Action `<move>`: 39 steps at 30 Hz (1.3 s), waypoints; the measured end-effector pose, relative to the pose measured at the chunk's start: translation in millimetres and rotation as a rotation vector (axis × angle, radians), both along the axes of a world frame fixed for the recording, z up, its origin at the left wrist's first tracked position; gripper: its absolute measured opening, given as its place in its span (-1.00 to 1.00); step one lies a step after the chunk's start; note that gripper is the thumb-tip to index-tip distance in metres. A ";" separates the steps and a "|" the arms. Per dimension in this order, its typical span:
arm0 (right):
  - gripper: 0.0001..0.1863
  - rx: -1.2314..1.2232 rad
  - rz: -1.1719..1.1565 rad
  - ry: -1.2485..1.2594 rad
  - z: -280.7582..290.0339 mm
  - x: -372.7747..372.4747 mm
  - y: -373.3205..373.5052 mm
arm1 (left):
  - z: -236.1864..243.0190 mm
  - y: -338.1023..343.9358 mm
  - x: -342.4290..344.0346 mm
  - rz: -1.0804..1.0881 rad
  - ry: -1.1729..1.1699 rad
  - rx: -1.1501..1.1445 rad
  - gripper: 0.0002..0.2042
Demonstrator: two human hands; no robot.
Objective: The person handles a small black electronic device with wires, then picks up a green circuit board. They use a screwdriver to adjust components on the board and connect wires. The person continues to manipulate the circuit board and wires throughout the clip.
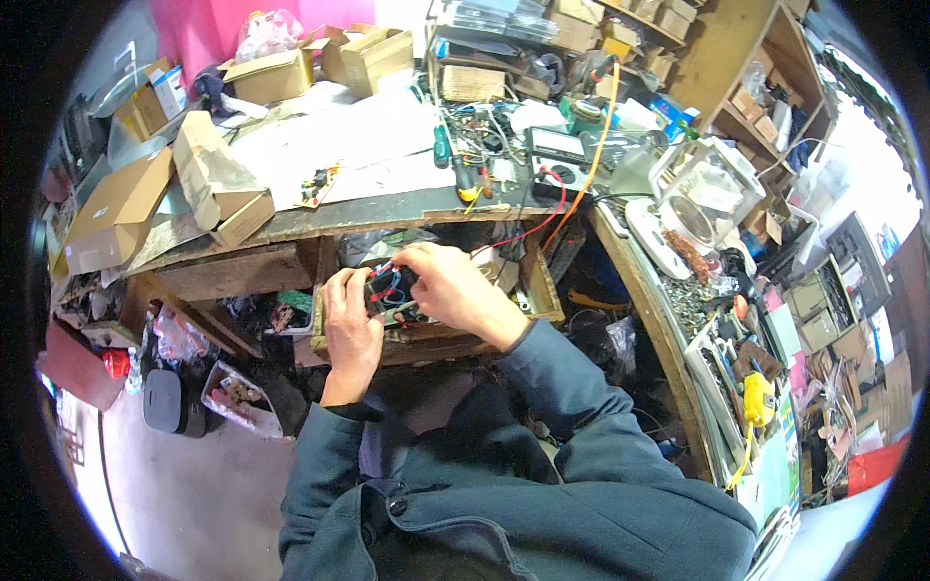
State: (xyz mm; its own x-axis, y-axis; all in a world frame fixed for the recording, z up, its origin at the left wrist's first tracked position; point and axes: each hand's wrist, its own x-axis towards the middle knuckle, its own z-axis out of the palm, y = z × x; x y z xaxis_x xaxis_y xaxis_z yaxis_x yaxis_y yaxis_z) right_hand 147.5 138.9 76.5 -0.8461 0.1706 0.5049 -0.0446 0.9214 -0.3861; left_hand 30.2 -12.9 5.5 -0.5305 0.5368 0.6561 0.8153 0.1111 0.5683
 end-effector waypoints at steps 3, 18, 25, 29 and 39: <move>-0.51 0.021 0.003 -0.007 2.9 -2.0 4.6 | -0.4 5.2 0.2 0.020 0.002 0.001 -0.36; -0.68 0.337 -0.009 0.145 29.7 -6.3 9.8 | -2.2 2.1 -26.8 -0.187 -0.468 0.126 -0.40; -0.75 0.387 0.117 0.236 37.3 2.6 -12.5 | -11.1 3.1 -36.4 -0.236 -0.633 0.129 -0.45; -0.78 0.532 0.196 0.244 32.7 1.2 -14.5 | -8.8 2.0 -34.3 -0.226 -0.612 0.147 -0.47; -0.88 0.206 0.161 0.046 44.9 9.9 -6.0 | 0.0 -2.7 -29.2 -0.284 -0.565 0.044 -0.44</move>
State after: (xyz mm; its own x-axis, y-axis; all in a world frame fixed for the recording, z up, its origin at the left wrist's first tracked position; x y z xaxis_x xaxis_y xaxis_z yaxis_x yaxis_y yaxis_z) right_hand 157.3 132.9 121.5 -0.8297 -0.0748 0.5532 -0.2105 0.9598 -0.1858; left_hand 0.9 -15.5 5.5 -0.6423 0.6864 0.3411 0.3819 -0.0993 0.9189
